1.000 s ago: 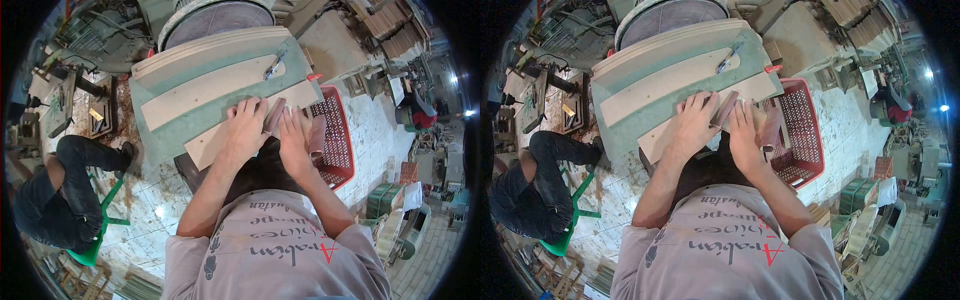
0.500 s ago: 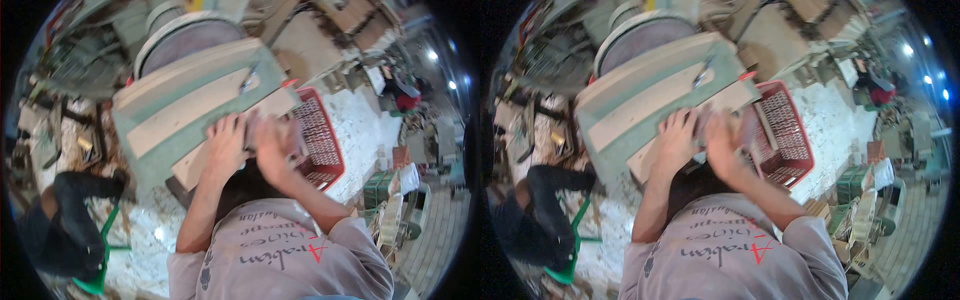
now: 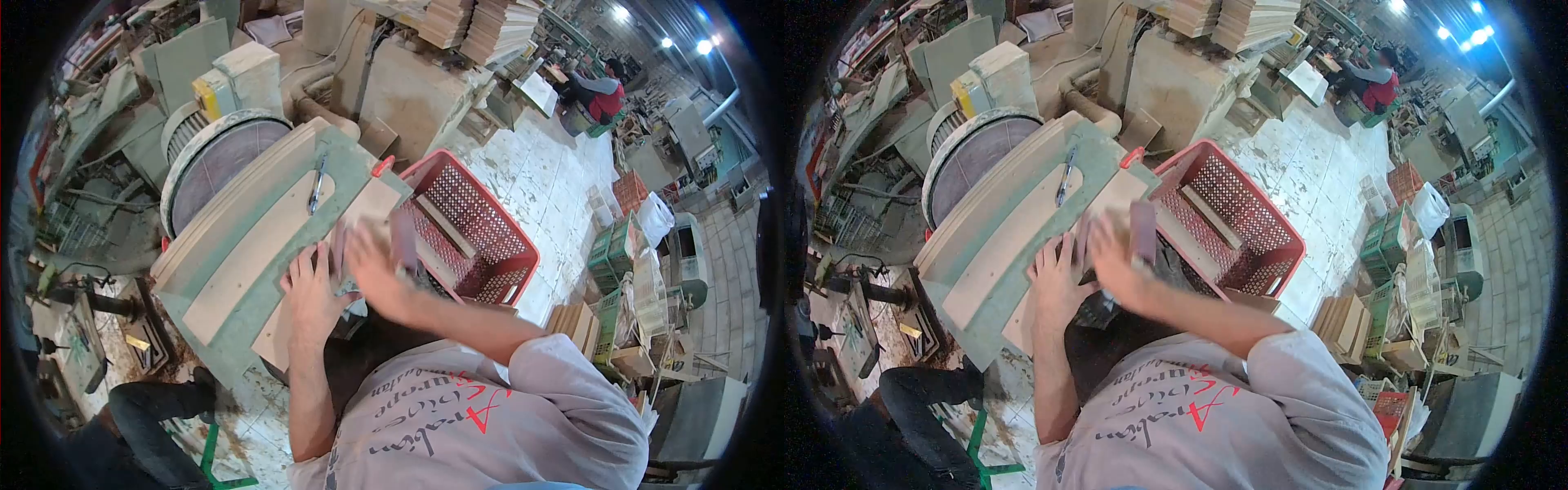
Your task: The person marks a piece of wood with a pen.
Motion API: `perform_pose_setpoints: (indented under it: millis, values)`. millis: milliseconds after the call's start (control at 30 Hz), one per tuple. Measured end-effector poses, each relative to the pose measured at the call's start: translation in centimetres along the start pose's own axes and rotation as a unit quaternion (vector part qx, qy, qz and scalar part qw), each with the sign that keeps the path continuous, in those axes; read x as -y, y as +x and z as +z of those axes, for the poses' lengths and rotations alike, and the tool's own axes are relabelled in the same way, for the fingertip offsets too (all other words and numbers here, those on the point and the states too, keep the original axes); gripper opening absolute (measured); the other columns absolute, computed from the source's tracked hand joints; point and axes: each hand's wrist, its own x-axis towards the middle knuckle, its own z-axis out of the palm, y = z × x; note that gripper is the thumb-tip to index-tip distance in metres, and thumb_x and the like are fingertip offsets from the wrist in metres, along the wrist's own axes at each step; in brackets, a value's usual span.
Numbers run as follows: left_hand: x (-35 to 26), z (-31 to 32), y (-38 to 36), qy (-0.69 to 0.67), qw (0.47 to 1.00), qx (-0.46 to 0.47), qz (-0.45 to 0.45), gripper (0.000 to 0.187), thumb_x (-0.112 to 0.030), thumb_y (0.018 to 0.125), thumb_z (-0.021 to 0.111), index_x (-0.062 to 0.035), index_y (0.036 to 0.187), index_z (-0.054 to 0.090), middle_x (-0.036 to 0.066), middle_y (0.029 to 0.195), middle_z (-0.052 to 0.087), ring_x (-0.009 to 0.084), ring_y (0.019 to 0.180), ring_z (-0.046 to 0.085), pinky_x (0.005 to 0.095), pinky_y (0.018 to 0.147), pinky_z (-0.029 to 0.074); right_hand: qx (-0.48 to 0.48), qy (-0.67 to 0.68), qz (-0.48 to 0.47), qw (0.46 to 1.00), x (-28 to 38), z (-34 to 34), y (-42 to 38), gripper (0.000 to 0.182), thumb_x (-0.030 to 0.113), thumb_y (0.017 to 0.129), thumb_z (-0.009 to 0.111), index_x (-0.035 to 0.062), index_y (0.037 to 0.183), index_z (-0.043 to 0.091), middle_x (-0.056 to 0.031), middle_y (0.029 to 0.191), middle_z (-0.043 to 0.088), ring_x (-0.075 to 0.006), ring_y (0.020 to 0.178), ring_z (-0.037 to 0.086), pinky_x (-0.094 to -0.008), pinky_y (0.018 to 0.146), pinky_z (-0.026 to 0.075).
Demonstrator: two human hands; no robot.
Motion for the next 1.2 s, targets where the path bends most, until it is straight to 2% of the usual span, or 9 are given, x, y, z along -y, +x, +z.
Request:
perform_pose_setpoints:
  millis: [233, 333, 467, 633, 800, 900, 967, 1100, 1200]
  values:
    - [-0.3, 0.0, -0.1, 0.009, 1.0, -0.01, 0.0, 0.1, -0.032, 0.056, 0.086, -0.0059, 0.14, 0.038, 0.015, 0.134, 0.042, 0.0328, 0.125, 0.039, 0.048, 0.103, 0.029, -0.05, 0.129, -0.002, 0.99, -4.6, -0.7, 0.9, 0.057, 0.007, 0.074, 0.056, -0.013, 0.127, 0.047, -0.027, 0.138, 0.041, -0.0405, 0.134, 0.03, -0.0519, 0.113, 0.02]
    - [-0.6, -0.3, 0.1, -0.003, 1.0, -0.013, -0.011, 0.097, -0.036, 0.058, 0.085, -0.0048, 0.139, 0.04, 0.015, 0.131, 0.044, 0.0328, 0.123, 0.04, 0.0475, 0.103, 0.03, -0.103, 0.479, 0.088, 0.868, -5.9, -2.9, -1.5, 0.039, 0.005, 0.081, 0.055, -0.0099, 0.117, 0.054, -0.0292, 0.122, 0.052, -0.0427, 0.123, 0.044, -0.0462, 0.103, 0.036]
    - [-0.5, -0.1, 0.0, 0.007, 0.999, -0.046, 0.004, 0.094, -0.044, 0.06, 0.081, -0.0032, 0.136, 0.044, 0.014, 0.128, 0.046, 0.0322, 0.119, 0.042, 0.0471, 0.102, 0.03, -0.095, 0.488, 0.176, 0.85, -11.7, -8.7, -1.1, 0.026, 0.007, 0.085, 0.058, -0.0083, 0.105, 0.058, -0.0295, 0.104, 0.058, -0.0458, 0.106, 0.052, -0.0465, 0.088, 0.043]
    - [-0.7, 0.0, 0.2, 0.009, 0.998, -0.066, 0.001, 0.089, -0.038, 0.061, 0.083, -0.0029, 0.133, 0.046, 0.012, 0.126, 0.047, 0.0291, 0.118, 0.044, 0.0456, 0.099, 0.03, -0.294, 0.338, 0.103, 0.888, -17.4, -6.7, 4.9, 0.021, 0.019, 0.088, 0.06, -0.0018, 0.086, 0.061, -0.0226, 0.096, 0.057, -0.0405, 0.089, 0.053, -0.0467, 0.075, 0.044]
    - [-0.7, -0.3, 0.4, -0.003, 0.997, -0.073, 0.0, 0.084, -0.035, 0.062, 0.083, -0.0027, 0.13, 0.049, 0.012, 0.124, 0.05, 0.0313, 0.115, 0.046, 0.0458, 0.097, 0.033, -0.321, 0.162, 0.042, 0.932, -27.6, -2.7, 16.3, 0.016, 0.014, 0.086, 0.054, 0.0015, 0.09, 0.062, -0.0154, 0.101, 0.057, -0.0328, 0.1, 0.053, -0.0455, 0.079, 0.046]
    - [-0.6, 0.1, 1.0, -0.007, 0.998, -0.064, 0.004, 0.082, -0.036, 0.063, 0.083, -0.0027, 0.13, 0.05, 0.013, 0.123, 0.051, 0.0327, 0.114, 0.047, 0.0457, 0.098, 0.034, -0.218, 0.013, 0.201, 0.955, -37.5, -4.0, 25.0, 0.023, 0.004, 0.083, 0.052, 0.0001, 0.104, 0.061, -0.0162, 0.103, 0.058, -0.0343, 0.103, 0.054, -0.0422, 0.082, 0.052]
    - [-1.1, 0.0, 1.0, 0.0, 0.998, -0.048, -0.032, 0.082, -0.036, 0.062, 0.084, -0.0024, 0.129, 0.051, 0.014, 0.122, 0.052, 0.0321, 0.114, 0.048, 0.0456, 0.098, 0.034, -0.336, -0.027, 0.271, 0.902, -43.3, -0.9, 28.3, 0.028, 0.006, 0.081, 0.054, -0.0063, 0.105, 0.061, -0.0234, 0.105, 0.058, -0.0369, 0.103, 0.058, -0.0429, 0.083, 0.052]
    - [-0.8, 0.3, 1.0, -0.015, 0.998, -0.054, -0.026, 0.083, -0.034, 0.06, 0.086, -0.0016, 0.129, 0.052, 0.015, 0.124, 0.051, 0.0338, 0.114, 0.047, 0.0466, 0.097, 0.034, -0.099, -0.046, 0.434, 0.894, -42.0, -1.4, 31.7, 0.035, 0.003, 0.078, 0.055, -0.0077, 0.111, 0.059, -0.0227, 0.107, 0.06, -0.038, 0.099, 0.061, -0.0435, 0.086, 0.052]
    - [-0.6, 0.5, 1.0, -0.013, 0.999, -0.038, -0.032, 0.086, -0.032, 0.058, 0.086, -0.0014, 0.13, 0.051, 0.014, 0.125, 0.051, 0.0348, 0.113, 0.047, 0.0471, 0.097, 0.034, -0.278, 0.144, 0.276, 0.909, -38.6, -1.4, 29.1, 0.025, 0.009, 0.083, 0.056, 0.0015, 0.105, 0.063, -0.0188, 0.104, 0.063, -0.0343, 0.1, 0.06, -0.0408, 0.084, 0.051]
